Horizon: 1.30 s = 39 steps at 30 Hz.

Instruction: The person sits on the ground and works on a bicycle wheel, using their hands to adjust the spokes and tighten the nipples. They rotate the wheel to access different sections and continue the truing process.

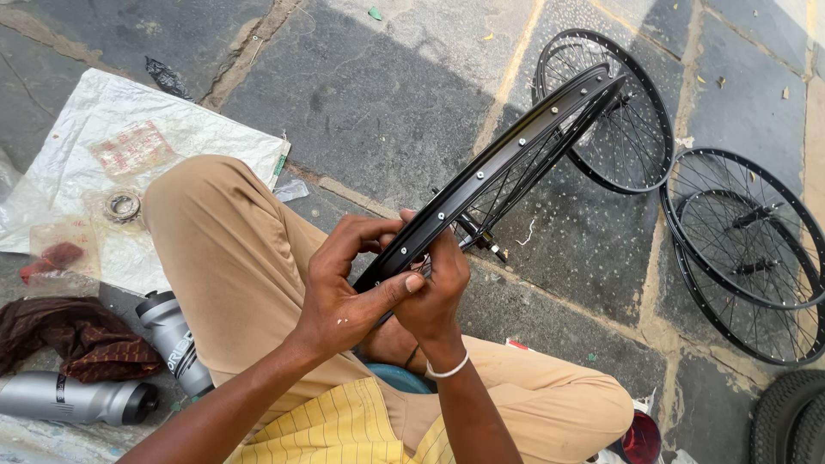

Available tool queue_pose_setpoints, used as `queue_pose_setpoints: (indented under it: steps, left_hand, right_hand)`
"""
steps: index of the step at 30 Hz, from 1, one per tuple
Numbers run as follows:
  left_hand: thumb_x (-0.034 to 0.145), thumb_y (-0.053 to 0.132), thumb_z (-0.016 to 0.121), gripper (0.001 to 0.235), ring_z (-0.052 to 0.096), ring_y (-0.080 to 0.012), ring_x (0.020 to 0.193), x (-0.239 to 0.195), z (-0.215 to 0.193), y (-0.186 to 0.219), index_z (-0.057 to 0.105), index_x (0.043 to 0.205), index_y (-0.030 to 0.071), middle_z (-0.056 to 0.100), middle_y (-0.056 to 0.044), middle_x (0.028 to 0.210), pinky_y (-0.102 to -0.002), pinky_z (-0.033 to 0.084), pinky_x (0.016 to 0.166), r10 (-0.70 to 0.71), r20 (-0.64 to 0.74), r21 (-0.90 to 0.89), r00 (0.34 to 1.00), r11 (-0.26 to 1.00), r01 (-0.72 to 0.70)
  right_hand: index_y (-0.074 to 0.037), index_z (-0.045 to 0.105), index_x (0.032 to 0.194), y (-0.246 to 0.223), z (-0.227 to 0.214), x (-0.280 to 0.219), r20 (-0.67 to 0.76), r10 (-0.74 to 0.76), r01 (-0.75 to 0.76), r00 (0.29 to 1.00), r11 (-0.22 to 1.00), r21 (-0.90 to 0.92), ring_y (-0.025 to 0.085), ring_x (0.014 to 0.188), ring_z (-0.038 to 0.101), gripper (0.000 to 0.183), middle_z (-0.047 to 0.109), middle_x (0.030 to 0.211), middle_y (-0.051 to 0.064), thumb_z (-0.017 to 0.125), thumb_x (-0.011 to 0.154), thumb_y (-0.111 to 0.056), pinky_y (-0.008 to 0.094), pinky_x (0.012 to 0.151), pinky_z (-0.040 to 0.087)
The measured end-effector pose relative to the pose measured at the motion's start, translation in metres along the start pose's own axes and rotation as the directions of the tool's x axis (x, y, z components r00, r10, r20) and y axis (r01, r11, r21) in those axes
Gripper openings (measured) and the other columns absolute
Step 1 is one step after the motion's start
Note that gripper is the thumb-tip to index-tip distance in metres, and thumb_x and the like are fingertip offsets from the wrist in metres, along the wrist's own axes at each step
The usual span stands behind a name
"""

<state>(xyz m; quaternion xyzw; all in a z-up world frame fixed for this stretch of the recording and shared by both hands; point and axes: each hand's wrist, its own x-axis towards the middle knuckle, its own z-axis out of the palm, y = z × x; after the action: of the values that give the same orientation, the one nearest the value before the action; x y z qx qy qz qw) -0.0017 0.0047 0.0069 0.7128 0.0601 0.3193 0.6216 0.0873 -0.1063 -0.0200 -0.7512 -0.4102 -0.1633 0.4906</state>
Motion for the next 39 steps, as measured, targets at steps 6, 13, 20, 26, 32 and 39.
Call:
queue_pose_setpoints:
  steps: [6,13,20,26,32,39]
  left_hand:
    - [0.087,0.022,0.083,0.049,0.068,-0.0201,0.112,-0.002,-0.005,-0.005,0.064,0.128,0.003,0.067,-0.011,0.12,-0.036,0.057,0.098,-0.01,0.028,-0.09,1.0,0.996,0.012]
    - [0.085,0.02,0.083,0.049,0.068,-0.0226,0.116,0.004,-0.006,-0.003,0.065,0.128,0.002,0.065,-0.012,0.123,-0.037,0.058,0.099,-0.034,0.042,-0.135,0.999,0.99,0.039]
    - [0.084,0.026,0.084,0.053,0.069,-0.0216,0.112,0.008,-0.006,0.004,0.067,0.127,0.0,0.065,-0.01,0.12,-0.035,0.057,0.098,-0.014,0.012,-0.095,1.0,0.995,0.015]
    - [0.08,0.026,0.085,0.053,0.066,-0.0215,0.11,0.006,-0.002,0.003,0.068,0.123,-0.001,0.062,-0.011,0.115,-0.036,0.056,0.097,-0.006,0.013,-0.119,1.0,0.993,0.007]
    - [0.087,0.024,0.082,0.05,0.062,-0.0218,0.121,0.007,-0.002,-0.002,0.068,0.129,0.001,0.061,-0.011,0.127,-0.037,0.054,0.102,0.049,0.125,-0.216,0.991,0.976,-0.021]
    - [0.081,0.029,0.085,0.054,0.069,-0.0179,0.112,0.009,-0.003,0.0,0.07,0.128,0.007,0.07,-0.007,0.118,-0.035,0.057,0.095,-0.054,0.031,-0.082,0.998,0.995,0.056]
  right_hand:
    - [0.004,0.053,0.133,-0.001,-0.006,-0.031,-0.07,0.192,-0.155,0.979,0.919,0.363,0.022,0.104,0.071,0.034,0.065,0.123,0.017,0.063,0.104,-0.011,0.032,0.092,0.06]
    - [0.001,0.054,0.117,0.011,-0.003,-0.017,-0.059,0.016,0.002,0.998,0.956,0.293,0.02,0.113,0.066,0.021,0.062,0.128,0.018,0.066,0.106,-0.011,0.032,0.096,0.058]
    - [-0.001,0.052,0.118,0.006,0.016,-0.012,-0.154,-0.05,0.052,0.987,0.999,0.008,0.024,0.112,0.07,0.036,0.067,0.117,0.021,0.072,0.097,-0.023,0.036,0.095,0.06]
    - [-0.003,0.052,0.114,0.005,0.005,-0.016,-0.191,0.014,0.001,0.981,0.997,0.079,0.023,0.103,0.069,0.038,0.065,0.114,0.015,0.076,0.099,-0.028,0.03,0.086,0.059]
    - [0.001,0.054,0.114,0.004,0.006,-0.016,-0.163,-0.183,0.163,0.969,0.978,-0.133,0.033,0.114,0.068,0.033,0.062,0.125,0.024,0.071,0.1,-0.023,0.037,0.096,0.058]
    - [-0.002,0.053,0.117,0.004,0.009,-0.017,-0.171,-0.104,0.091,0.98,0.992,-0.083,0.028,0.117,0.071,0.035,0.063,0.133,0.021,0.074,0.096,-0.021,0.036,0.096,0.06]
